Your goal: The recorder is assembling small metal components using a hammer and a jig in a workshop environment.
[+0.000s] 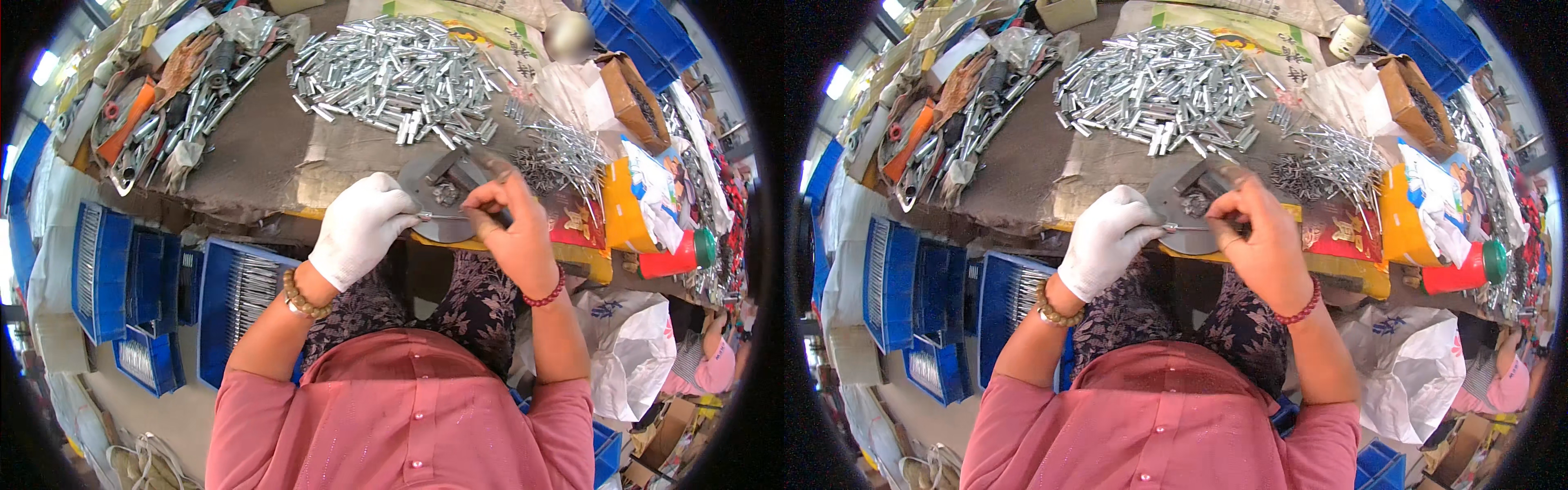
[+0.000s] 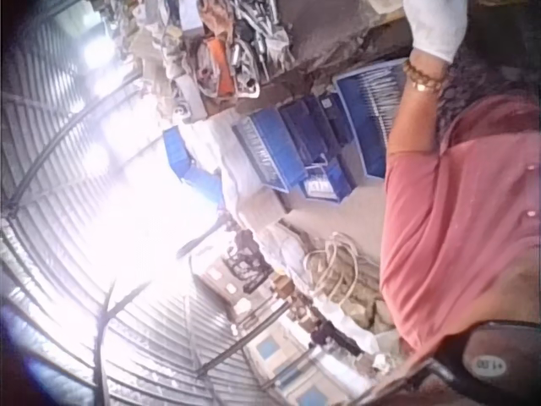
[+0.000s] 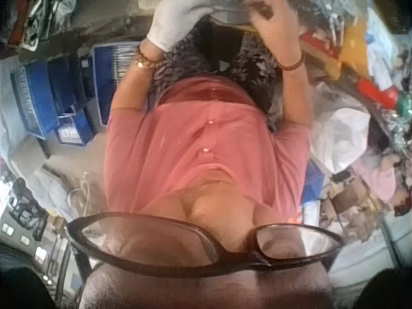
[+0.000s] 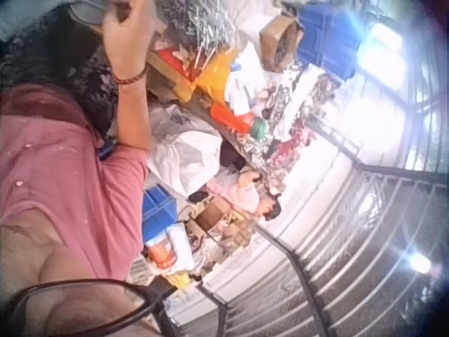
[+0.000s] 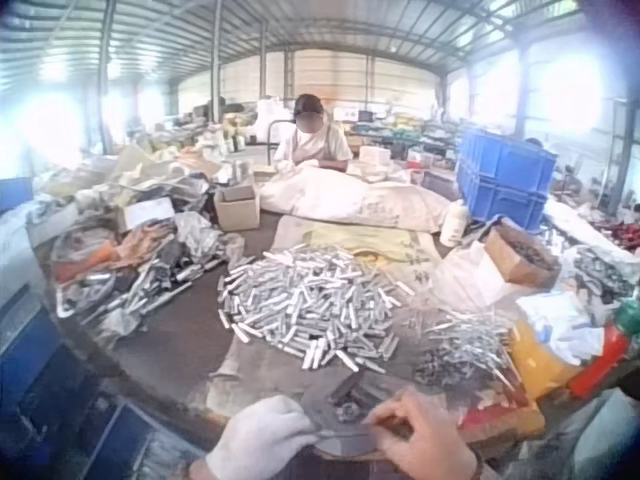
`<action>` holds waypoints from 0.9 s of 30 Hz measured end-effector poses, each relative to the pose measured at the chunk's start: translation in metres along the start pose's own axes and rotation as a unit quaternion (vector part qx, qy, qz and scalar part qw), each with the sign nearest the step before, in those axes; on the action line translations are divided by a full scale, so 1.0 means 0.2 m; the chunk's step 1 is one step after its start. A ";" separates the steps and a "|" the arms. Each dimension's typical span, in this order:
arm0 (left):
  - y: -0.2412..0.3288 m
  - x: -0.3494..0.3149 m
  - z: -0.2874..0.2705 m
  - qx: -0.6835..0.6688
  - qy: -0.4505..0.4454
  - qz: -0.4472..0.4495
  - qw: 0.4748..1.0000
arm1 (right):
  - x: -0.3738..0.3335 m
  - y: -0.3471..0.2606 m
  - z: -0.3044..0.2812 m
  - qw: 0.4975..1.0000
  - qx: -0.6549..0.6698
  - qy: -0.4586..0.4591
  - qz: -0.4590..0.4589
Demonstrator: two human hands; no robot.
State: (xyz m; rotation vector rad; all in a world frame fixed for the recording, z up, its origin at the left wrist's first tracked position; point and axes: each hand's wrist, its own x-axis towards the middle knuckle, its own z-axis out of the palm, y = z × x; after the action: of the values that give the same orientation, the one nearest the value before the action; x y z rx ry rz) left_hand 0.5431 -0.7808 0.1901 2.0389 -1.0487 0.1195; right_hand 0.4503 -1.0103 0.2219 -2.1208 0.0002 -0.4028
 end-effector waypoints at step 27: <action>-0.01 0.00 0.02 0.010 0.018 0.005 1.000 | 0.08 -0.12 0.13 0.949 -0.208 -0.111 -0.211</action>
State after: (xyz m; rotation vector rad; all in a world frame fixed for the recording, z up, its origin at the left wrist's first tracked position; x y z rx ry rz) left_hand 0.5435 -0.7834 0.1866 2.0430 -1.0395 0.1710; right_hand 0.4678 -0.9784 0.2339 -2.5765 -0.5524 -0.4378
